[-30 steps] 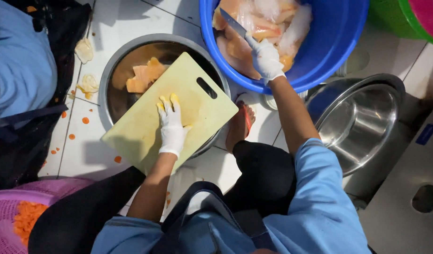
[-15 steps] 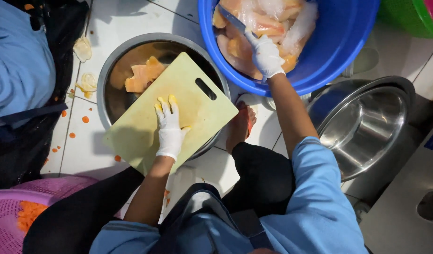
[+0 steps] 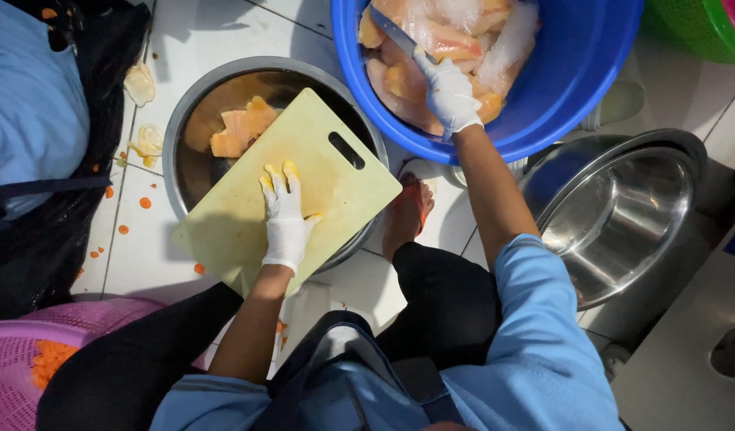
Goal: Cutting raw fish fillets into smaller pieces using a knife on a cutting board.
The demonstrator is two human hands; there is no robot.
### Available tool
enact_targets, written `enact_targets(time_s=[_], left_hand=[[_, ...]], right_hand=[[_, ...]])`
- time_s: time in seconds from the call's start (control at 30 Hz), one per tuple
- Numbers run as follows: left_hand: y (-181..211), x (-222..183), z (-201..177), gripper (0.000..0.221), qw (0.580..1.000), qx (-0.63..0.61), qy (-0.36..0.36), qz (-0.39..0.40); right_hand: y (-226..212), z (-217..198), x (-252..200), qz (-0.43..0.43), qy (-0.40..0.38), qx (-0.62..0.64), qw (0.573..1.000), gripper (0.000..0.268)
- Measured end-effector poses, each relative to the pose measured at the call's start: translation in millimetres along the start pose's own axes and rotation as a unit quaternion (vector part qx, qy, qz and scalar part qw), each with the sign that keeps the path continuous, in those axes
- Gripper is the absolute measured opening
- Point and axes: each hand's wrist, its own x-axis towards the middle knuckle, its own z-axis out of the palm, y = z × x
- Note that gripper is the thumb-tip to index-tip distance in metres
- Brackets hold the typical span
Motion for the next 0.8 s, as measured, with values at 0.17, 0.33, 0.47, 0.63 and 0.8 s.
enact_targets(time_s=[0.17,0.33,0.47,0.63,0.8], left_hand=[[0,-1,1,0.106,1.000,0.005,0.001,0.003],[4,-1,-4,0.105,1.000,-0.011,-0.011,-0.012],[4,-1,-2,0.106,1.000,0.003,-0.013,-0.012],[3,-1,-3,0.105,1.000,-0.016,-0.005,-0.010],[3,-5,0,0.106,1.000,-0.007,-0.008,-0.013]], right_hand=[[0,0,1,0.001,0.003,0.057,0.998,0.056],[7,30,16,-0.013,0.036,-0.321,0.946,0.064],[5,17,13,-0.011,-0.007,-0.195,0.981,0.062],[4,8,9,-0.024,0.042,-0.004,0.999,0.059],[45,38,22,0.056,0.090,0.099,0.989,0.058]])
